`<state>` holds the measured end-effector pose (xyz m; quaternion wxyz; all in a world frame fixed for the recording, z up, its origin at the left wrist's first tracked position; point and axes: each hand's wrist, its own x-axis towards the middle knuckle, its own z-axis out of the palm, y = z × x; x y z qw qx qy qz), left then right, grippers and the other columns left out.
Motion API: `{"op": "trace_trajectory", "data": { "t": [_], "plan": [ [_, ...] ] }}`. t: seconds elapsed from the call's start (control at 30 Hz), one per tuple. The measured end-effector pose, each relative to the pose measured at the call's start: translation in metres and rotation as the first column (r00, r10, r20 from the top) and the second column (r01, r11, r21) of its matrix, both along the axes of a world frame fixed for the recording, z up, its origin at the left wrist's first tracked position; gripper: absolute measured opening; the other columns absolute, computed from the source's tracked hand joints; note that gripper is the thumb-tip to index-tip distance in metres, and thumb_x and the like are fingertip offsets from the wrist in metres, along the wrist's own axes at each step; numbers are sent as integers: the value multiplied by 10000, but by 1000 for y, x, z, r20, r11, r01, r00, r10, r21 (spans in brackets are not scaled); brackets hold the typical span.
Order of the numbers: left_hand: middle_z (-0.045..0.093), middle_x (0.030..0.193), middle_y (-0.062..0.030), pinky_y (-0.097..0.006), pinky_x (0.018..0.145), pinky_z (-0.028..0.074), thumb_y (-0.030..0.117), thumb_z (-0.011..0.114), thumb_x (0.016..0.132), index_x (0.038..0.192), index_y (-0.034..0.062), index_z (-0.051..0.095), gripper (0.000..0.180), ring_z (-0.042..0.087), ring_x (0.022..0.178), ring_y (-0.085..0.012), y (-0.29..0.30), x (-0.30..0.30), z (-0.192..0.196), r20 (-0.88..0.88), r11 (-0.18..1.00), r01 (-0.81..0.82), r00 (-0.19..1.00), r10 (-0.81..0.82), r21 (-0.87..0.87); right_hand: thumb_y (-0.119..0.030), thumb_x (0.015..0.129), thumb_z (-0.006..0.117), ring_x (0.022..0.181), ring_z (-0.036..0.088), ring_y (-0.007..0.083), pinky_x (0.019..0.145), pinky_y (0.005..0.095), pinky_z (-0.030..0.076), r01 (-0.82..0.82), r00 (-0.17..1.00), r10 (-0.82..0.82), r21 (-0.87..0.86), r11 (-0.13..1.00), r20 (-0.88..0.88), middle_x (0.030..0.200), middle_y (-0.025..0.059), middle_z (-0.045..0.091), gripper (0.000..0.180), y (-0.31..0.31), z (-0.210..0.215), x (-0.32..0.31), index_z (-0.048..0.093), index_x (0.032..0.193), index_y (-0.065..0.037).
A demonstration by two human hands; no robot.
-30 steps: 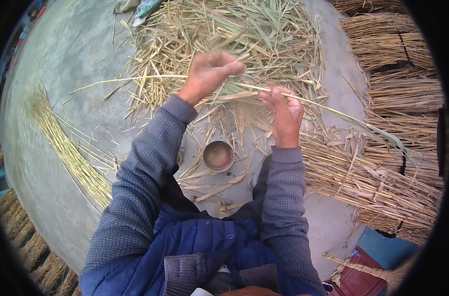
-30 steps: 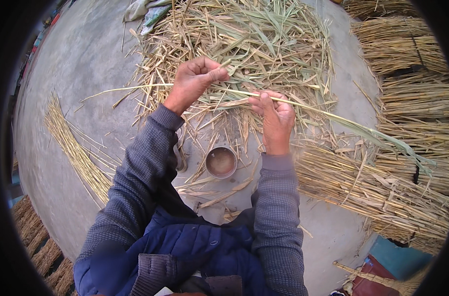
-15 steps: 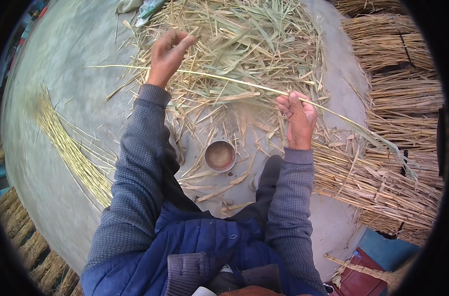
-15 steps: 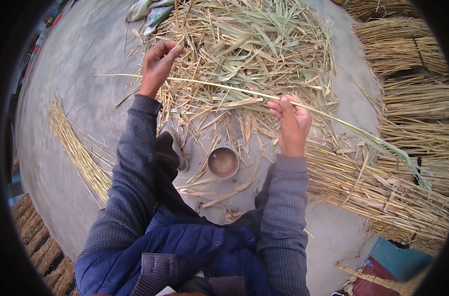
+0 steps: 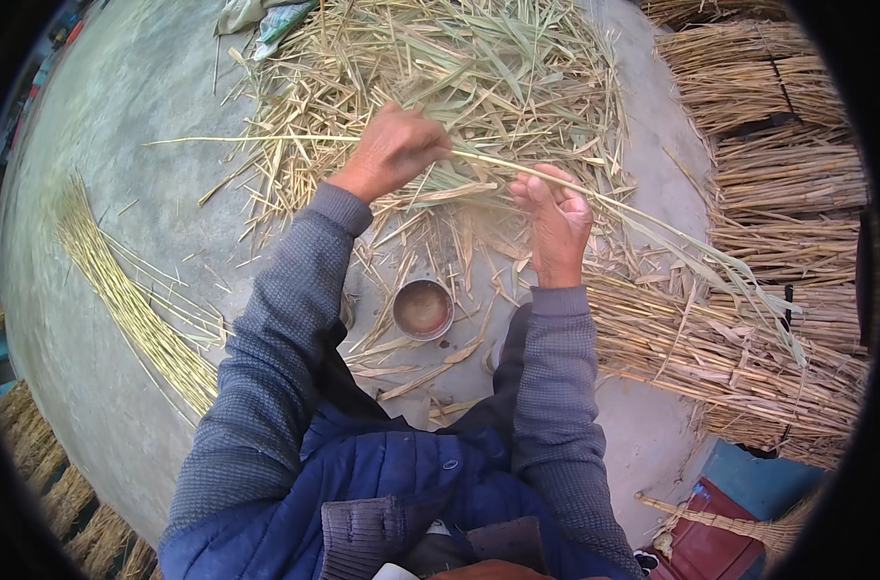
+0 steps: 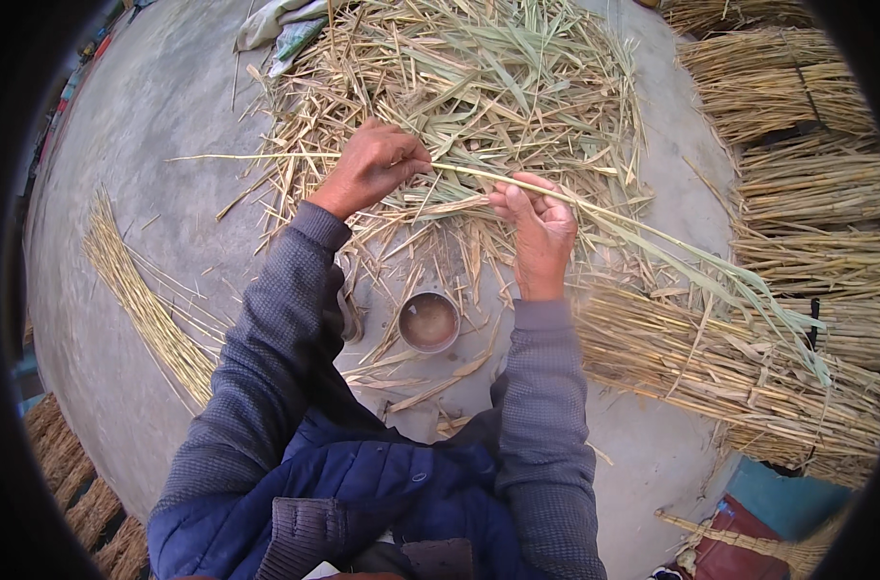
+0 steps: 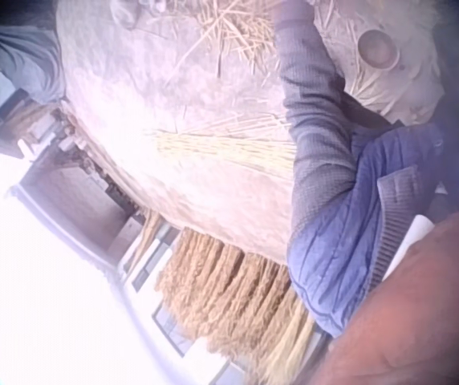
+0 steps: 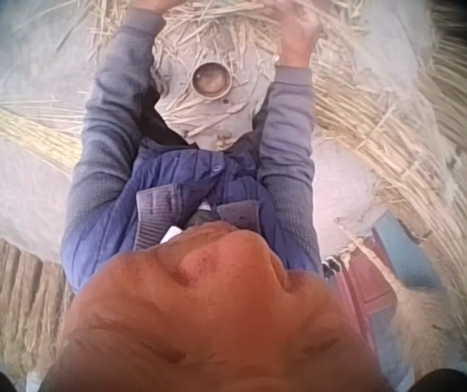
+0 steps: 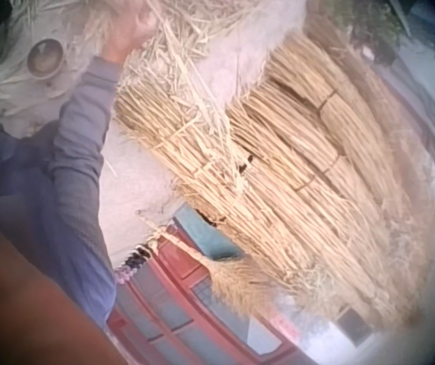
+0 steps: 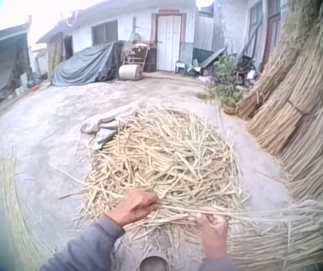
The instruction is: The person sits on the floor and repeatedly strips the fibrous material from long palm leaves by hand. They pull the fibers off each leaf and place the cleaned stems into a growing pile on the right side of the frame.
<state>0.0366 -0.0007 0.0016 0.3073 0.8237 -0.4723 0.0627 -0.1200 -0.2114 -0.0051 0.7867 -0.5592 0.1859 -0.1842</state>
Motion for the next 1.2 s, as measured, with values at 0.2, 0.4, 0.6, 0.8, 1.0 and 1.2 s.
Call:
{"op": "trace_trajectory", "data": {
  "t": [0.2, 0.4, 0.6, 0.8, 1.0, 1.2],
  "plan": [
    [710, 781, -54, -380, 788, 457, 237, 761, 871, 885, 95, 730, 145, 671, 789, -242, 45, 28, -1, -105, 988, -123, 986, 132, 91, -35, 953, 664, 976, 726, 246, 870, 336, 612, -53, 987, 59, -42, 998, 150, 1097, 154, 714, 303, -16, 8, -10, 607, 1244, 27],
    [740, 850, -92, -389, 797, 508, 254, 775, 863, 921, 66, 738, 201, 694, 819, -277, 32, 16, 15, -228, 991, -71, 969, 96, 115, -77, 977, 667, 952, 735, 237, 851, 334, 620, -39, 972, 80, -183, 982, 222, 1055, 176, 721, 220, -6, 15, -11, 605, 1155, 37],
    [739, 898, -79, -387, 801, 466, 254, 802, 810, 917, 76, 756, 213, 658, 849, -273, -27, -30, 8, -204, 972, 99, 968, -144, -215, -79, 982, 648, 942, 735, 226, 855, 315, 608, -44, 981, 80, -200, 979, 176, 1033, 169, 727, 196, 9, 16, -7, 603, 1132, 38],
    [745, 887, -23, -334, 840, 422, 242, 799, 841, 956, 100, 774, 184, 652, 832, -193, -27, -32, 7, -255, 975, 82, 958, -134, -205, -66, 978, 632, 912, 740, 221, 845, 311, 605, -12, 993, 29, -141, 990, 116, 1003, 179, 735, 175, 14, 17, -5, 629, 1097, 62],
    [754, 874, -51, -307, 713, 504, 189, 797, 856, 940, 70, 768, 149, 688, 752, -171, -32, -33, 1, -337, 961, 46, 931, -140, -271, -66, 984, 625, 873, 743, 221, 817, 313, 611, -3, 996, 16, -141, 990, 91, 954, 176, 738, 155, 18, 16, -4, 652, 1064, 64],
    [761, 852, -49, -248, 725, 560, 146, 773, 889, 968, 71, 720, 121, 686, 759, -82, 4, 4, 30, -756, 720, -466, 642, -125, -514, -54, 992, 602, 859, 741, 236, 766, 323, 621, 72, 996, -70, -36, 997, 51, 1057, 221, 709, 144, 10, 1, -5, 568, 1083, 52]
  ]
}}
